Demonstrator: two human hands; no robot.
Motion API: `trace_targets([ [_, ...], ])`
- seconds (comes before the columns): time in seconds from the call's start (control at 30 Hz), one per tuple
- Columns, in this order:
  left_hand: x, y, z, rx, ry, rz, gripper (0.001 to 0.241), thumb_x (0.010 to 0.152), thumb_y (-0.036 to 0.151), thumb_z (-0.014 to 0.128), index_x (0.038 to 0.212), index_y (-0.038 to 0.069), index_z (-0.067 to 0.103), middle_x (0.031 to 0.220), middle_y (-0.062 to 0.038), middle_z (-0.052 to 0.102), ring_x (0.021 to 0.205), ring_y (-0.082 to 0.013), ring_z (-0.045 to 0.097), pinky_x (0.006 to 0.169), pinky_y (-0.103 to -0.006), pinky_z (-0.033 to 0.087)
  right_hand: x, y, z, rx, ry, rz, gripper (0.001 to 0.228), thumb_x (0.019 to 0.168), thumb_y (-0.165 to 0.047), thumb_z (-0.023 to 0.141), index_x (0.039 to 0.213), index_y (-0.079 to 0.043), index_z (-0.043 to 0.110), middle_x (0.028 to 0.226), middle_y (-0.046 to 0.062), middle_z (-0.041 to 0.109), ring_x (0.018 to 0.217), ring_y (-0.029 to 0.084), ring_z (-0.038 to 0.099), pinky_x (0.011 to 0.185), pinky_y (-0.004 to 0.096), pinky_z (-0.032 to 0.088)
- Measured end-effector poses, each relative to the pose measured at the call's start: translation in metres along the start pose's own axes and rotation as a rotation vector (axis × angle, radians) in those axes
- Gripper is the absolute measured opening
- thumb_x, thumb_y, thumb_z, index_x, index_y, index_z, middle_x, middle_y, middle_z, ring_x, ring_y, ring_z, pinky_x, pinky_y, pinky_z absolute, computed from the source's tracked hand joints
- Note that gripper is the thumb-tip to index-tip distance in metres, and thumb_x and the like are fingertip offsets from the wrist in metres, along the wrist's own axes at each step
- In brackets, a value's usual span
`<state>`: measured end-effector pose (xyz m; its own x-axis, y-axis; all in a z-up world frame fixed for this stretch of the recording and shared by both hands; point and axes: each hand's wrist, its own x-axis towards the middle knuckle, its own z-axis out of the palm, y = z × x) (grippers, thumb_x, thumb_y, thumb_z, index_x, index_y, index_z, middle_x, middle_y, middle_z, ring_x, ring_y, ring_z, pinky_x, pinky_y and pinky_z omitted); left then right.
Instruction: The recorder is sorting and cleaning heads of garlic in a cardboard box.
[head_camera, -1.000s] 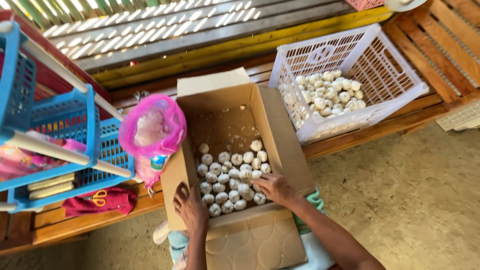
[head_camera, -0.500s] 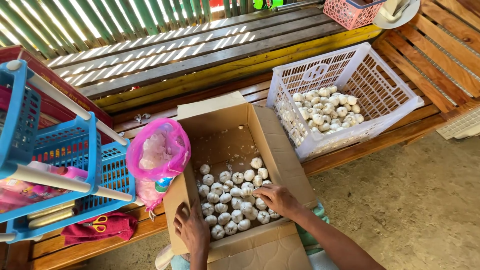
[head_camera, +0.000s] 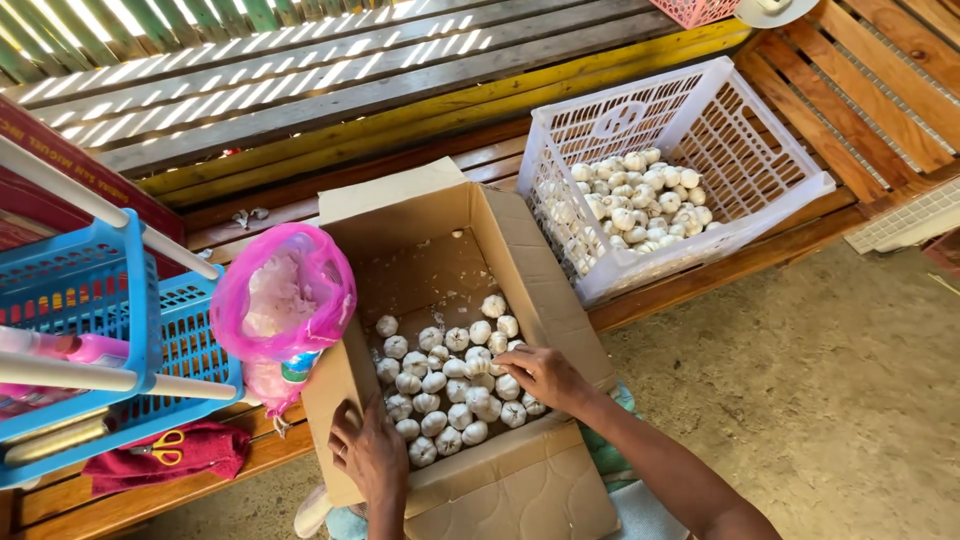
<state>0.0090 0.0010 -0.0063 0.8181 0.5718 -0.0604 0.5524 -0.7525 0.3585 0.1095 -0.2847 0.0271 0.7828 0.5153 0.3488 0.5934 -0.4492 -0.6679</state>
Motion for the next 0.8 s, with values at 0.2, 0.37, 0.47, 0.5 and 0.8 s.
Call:
trace_targets([
  [0.2, -0.005, 0.0, -0.007, -0.001, 0.02, 0.031, 0.053, 0.082, 0.022, 0.075, 0.132, 0.035, 0.066, 0.15, -0.01, 0.038, 0.135, -0.0383, 0.037, 0.105, -0.056, 0.041, 0.035, 0.02, 0.022, -0.072, -0.295, 0.085, 0.015, 0.095, -0.02, 0.072, 0.105, -0.009, 0.075, 0.095, 0.01, 0.074, 0.09, 0.032, 0.07, 0.078, 0.047, 0.054],
  [0.37, -0.002, 0.01, -0.008, 0.035, 0.018, -0.007, 0.049, 0.082, 0.027, 0.077, 0.128, 0.039, 0.067, 0.148, -0.009, 0.039, 0.137, -0.0369, 0.039, 0.106, -0.0558, 0.041, 0.132, 0.065, 0.06, -0.145, -0.423, 0.275, 0.026, 0.099, -0.021, 0.066, 0.121, -0.007, 0.069, 0.122, 0.02, 0.068, 0.127, 0.038, 0.057, 0.102, 0.054, 0.048],
  [0.47, 0.003, 0.001, 0.007, 0.065, 0.01, -0.044, 0.05, 0.079, 0.031, 0.079, 0.126, 0.043, 0.066, 0.149, -0.007, 0.039, 0.139, -0.0352, 0.039, 0.109, -0.0544, 0.041, 0.185, 0.115, 0.094, -0.206, -0.424, 0.415, 0.033, 0.099, -0.02, 0.065, 0.129, -0.006, 0.064, 0.131, 0.025, 0.063, 0.135, 0.041, 0.051, 0.106, 0.056, 0.046],
  [0.5, 0.006, -0.003, 0.013, 0.086, 0.007, -0.053, 0.052, 0.077, 0.032, 0.08, 0.126, 0.044, 0.066, 0.15, -0.006, 0.038, 0.14, -0.0348, 0.038, 0.111, -0.0538, 0.04, 0.201, 0.132, 0.105, -0.217, -0.382, 0.459, 0.036, 0.098, -0.018, 0.066, 0.132, -0.005, 0.062, 0.13, 0.027, 0.062, 0.135, 0.043, 0.05, 0.103, 0.056, 0.049],
  [0.8, 0.012, -0.042, 0.063, 0.052, 0.098, 0.051, 0.054, 0.071, 0.035, 0.079, 0.123, 0.044, 0.072, 0.147, -0.013, 0.037, 0.137, -0.0366, 0.036, 0.113, -0.0552, 0.035, 0.245, 0.215, 0.145, -0.534, -0.189, 0.454, 0.044, 0.097, -0.016, 0.051, 0.14, -0.011, 0.056, 0.143, 0.019, 0.052, 0.137, 0.038, 0.047, 0.11, 0.05, 0.045],
])
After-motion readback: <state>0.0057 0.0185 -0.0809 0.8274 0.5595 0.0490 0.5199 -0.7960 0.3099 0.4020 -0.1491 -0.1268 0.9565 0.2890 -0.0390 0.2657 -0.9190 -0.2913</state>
